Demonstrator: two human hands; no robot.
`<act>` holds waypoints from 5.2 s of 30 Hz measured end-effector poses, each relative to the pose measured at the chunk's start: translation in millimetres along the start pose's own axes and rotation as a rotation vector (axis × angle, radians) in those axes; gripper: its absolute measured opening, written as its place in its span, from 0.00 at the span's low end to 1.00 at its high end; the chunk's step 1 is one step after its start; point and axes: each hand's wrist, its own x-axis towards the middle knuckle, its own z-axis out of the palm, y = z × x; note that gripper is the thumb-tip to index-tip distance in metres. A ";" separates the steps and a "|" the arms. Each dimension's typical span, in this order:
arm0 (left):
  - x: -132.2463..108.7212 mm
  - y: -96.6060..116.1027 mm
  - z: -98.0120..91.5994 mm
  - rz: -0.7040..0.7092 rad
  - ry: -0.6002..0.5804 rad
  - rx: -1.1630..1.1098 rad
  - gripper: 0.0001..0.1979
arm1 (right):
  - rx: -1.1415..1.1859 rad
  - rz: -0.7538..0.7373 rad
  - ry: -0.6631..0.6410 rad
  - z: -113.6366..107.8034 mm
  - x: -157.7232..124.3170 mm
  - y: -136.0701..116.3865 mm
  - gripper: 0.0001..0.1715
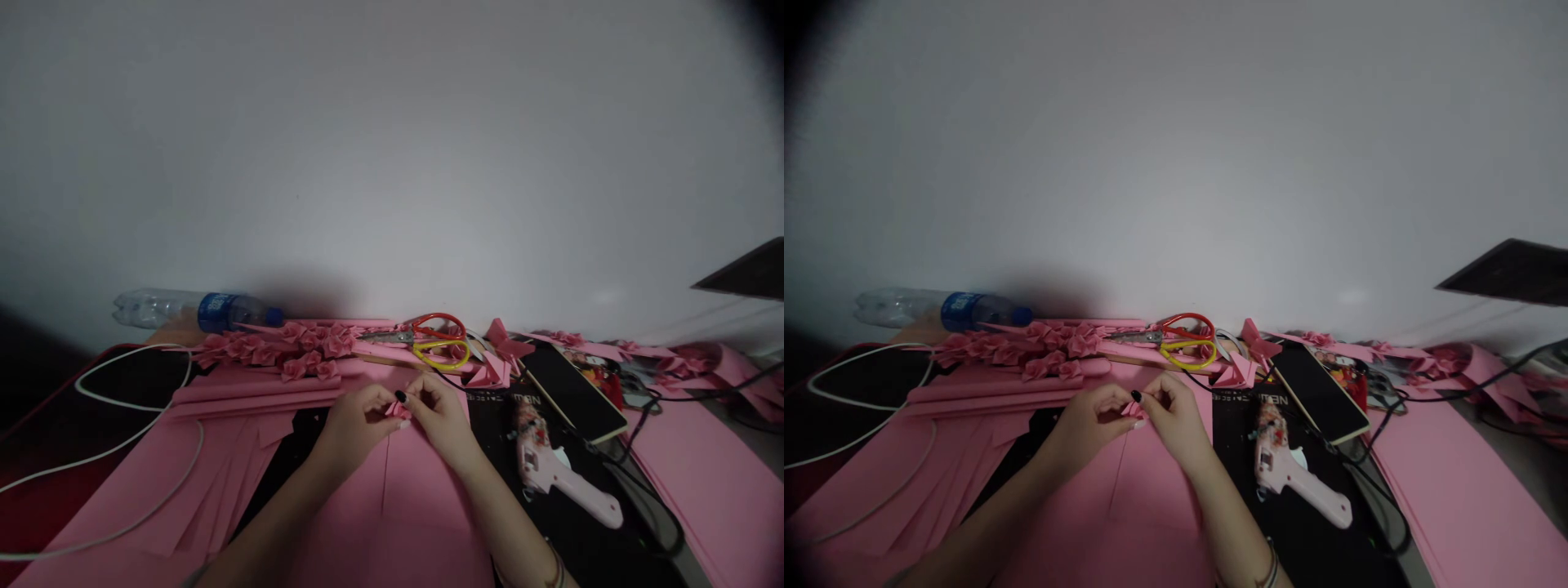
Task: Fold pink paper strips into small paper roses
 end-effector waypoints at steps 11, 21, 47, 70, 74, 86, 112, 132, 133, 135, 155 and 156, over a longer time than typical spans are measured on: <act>-2.3 -5.9 1.1 0.023 -0.024 0.091 0.03 | 0.054 0.081 -0.112 -3.4 1.5 0.4 0.15; -3.3 -1.1 0.9 0.020 -0.055 0.060 0.03 | 0.041 0.113 -0.129 -5.3 2.6 -4.6 0.15; -3.1 -0.7 2.0 -0.024 -0.121 0.040 0.04 | 0.032 0.118 -0.155 -4.3 2.2 1.4 0.15; 2.1 6.8 -1.1 -0.100 0.026 -0.234 0.12 | -0.154 -0.234 -0.029 -11.6 -0.1 -2.1 0.15; 1.6 7.6 -1.2 -0.108 0.007 -0.268 0.12 | -0.165 -0.212 -0.066 -13.1 0.3 -0.3 0.15; 2.1 0.0 -1.4 -0.124 -0.002 -0.203 0.12 | -0.203 -0.176 -0.159 -17.3 2.0 -2.8 0.08; 1.6 1.2 -2.2 -0.112 -0.022 -0.187 0.12 | 0.042 0.074 -0.199 -15.2 3.3 -4.1 0.04; -0.2 -3.5 -1.5 -0.068 -0.035 -0.126 0.11 | 0.079 -0.096 -0.157 -16.2 5.2 -3.5 0.04; -0.2 -4.0 -1.5 -0.070 -0.041 -0.125 0.11 | 0.077 -0.100 -0.156 -16.2 5.1 -3.2 0.04; -0.2 -4.5 -1.5 -0.073 -0.046 -0.123 0.11 | 0.071 -0.095 -0.159 -16.3 4.7 -2.7 0.03; -2.9 7.0 -3.1 -0.089 -0.167 -0.202 0.08 | 0.080 0.041 -0.340 -21.1 3.5 -0.4 0.15; -3.0 6.3 -3.3 -0.088 -0.177 -0.211 0.08 | 0.095 0.053 -0.351 -21.4 3.4 -0.7 0.15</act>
